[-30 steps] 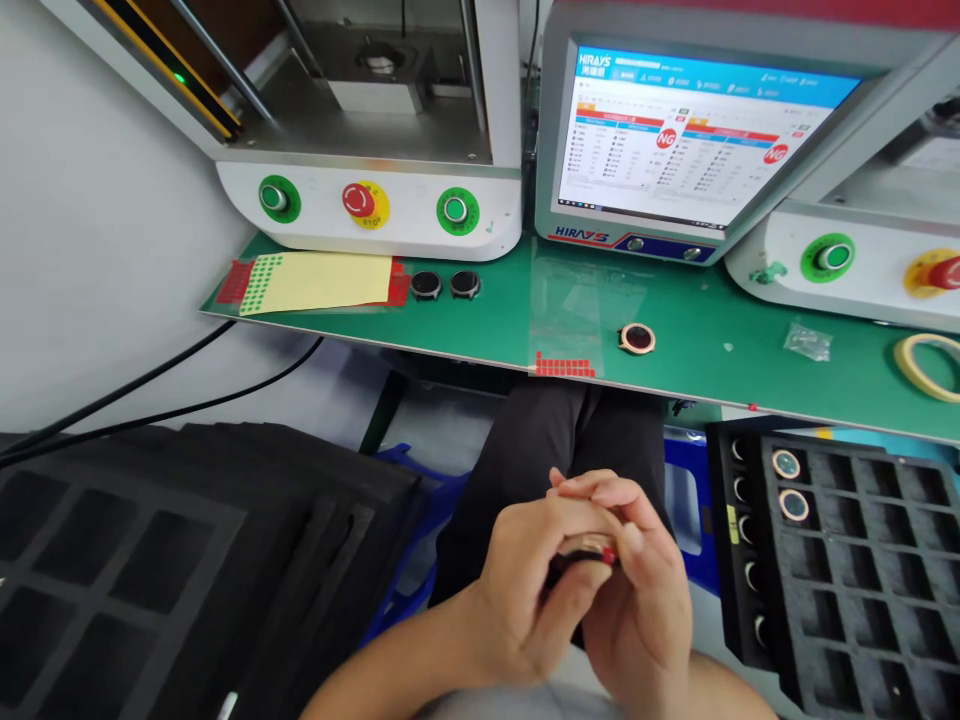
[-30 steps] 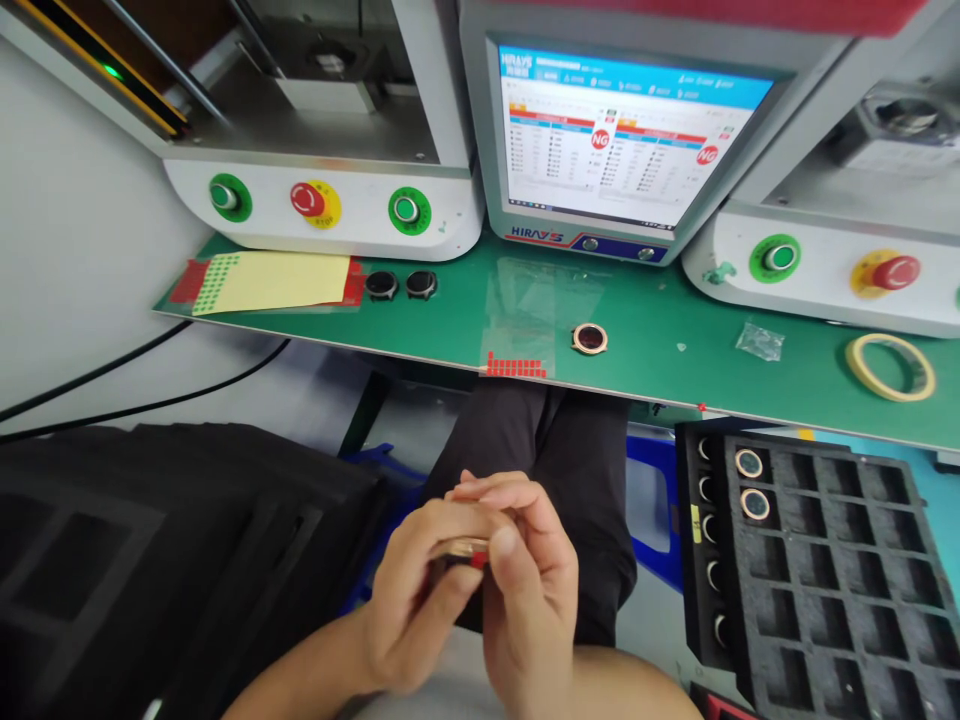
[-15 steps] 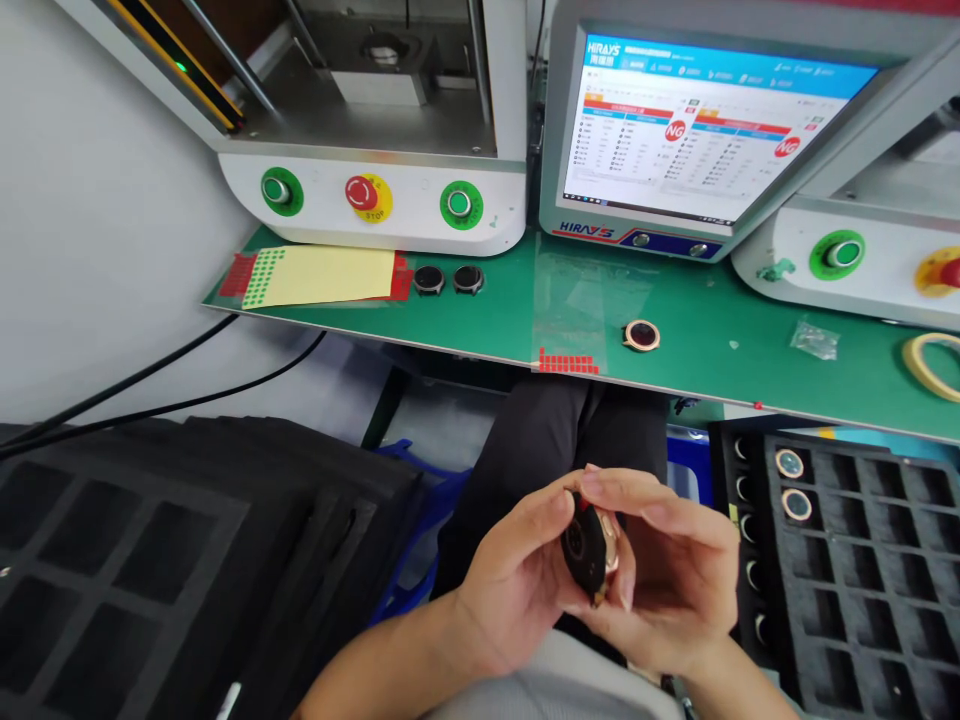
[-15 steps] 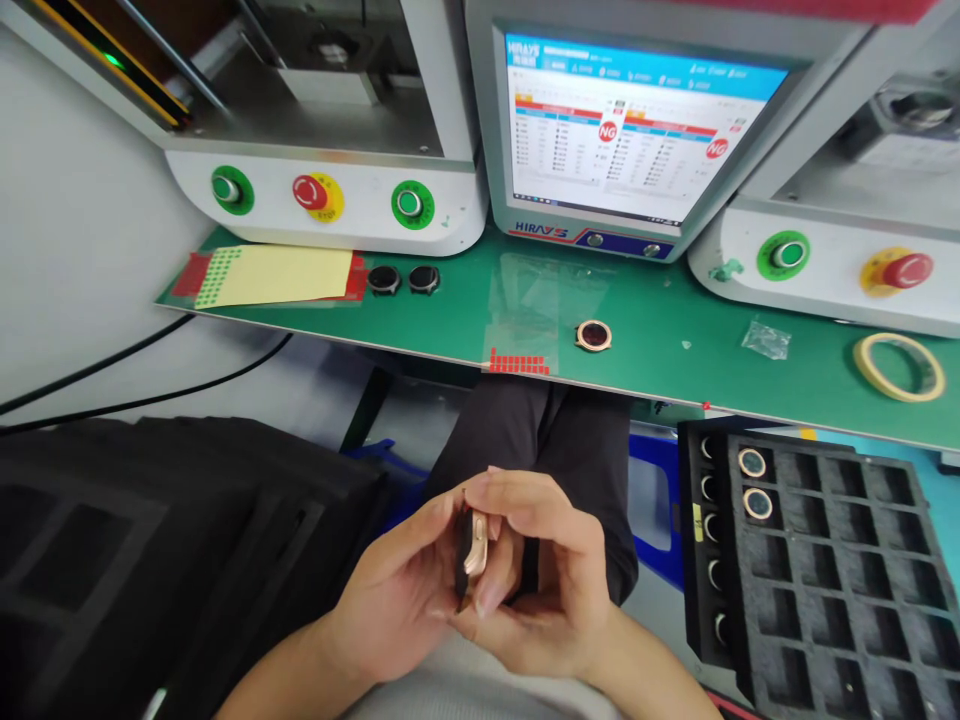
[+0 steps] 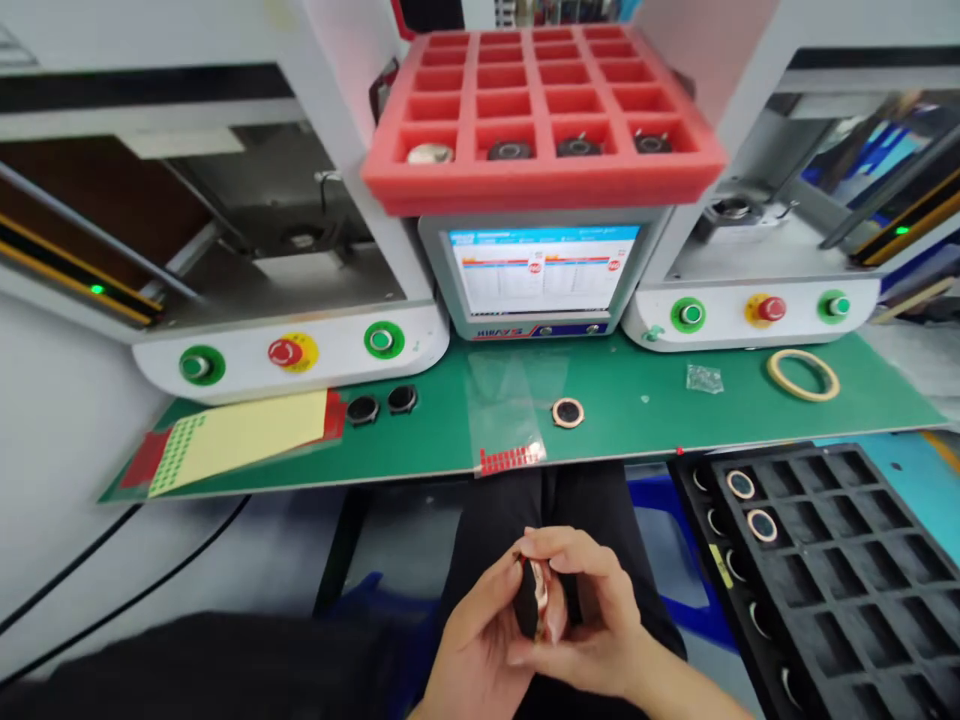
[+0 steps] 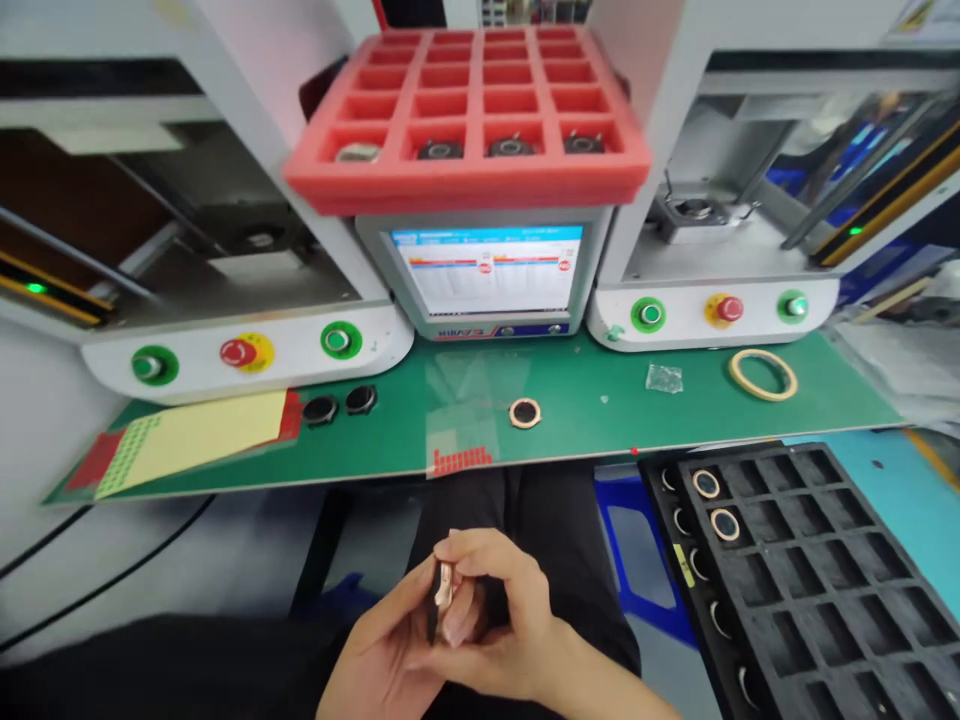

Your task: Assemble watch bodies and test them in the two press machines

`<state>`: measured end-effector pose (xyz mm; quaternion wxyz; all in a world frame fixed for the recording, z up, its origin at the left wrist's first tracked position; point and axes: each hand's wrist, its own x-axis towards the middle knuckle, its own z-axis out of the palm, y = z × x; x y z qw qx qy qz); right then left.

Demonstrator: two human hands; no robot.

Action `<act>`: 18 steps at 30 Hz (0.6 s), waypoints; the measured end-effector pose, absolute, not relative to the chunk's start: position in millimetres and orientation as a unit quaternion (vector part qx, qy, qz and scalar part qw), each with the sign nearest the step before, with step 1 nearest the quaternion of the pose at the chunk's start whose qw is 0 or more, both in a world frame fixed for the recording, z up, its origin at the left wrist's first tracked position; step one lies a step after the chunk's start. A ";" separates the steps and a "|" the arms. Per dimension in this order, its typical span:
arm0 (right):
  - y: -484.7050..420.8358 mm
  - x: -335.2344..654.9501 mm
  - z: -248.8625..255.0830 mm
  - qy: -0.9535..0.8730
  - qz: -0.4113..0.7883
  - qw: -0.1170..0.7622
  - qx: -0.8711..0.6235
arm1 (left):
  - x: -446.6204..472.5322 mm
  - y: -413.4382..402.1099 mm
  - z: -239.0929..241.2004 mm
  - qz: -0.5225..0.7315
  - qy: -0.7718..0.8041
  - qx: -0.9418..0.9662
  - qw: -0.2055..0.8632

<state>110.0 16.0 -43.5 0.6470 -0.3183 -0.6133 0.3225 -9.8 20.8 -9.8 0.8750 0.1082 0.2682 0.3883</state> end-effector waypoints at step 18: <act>114.5 235.8 -67.9 -0.692 0.149 0.326 -0.627 | 59.9 179.2 -71.0 0.224 0.477 0.829 0.187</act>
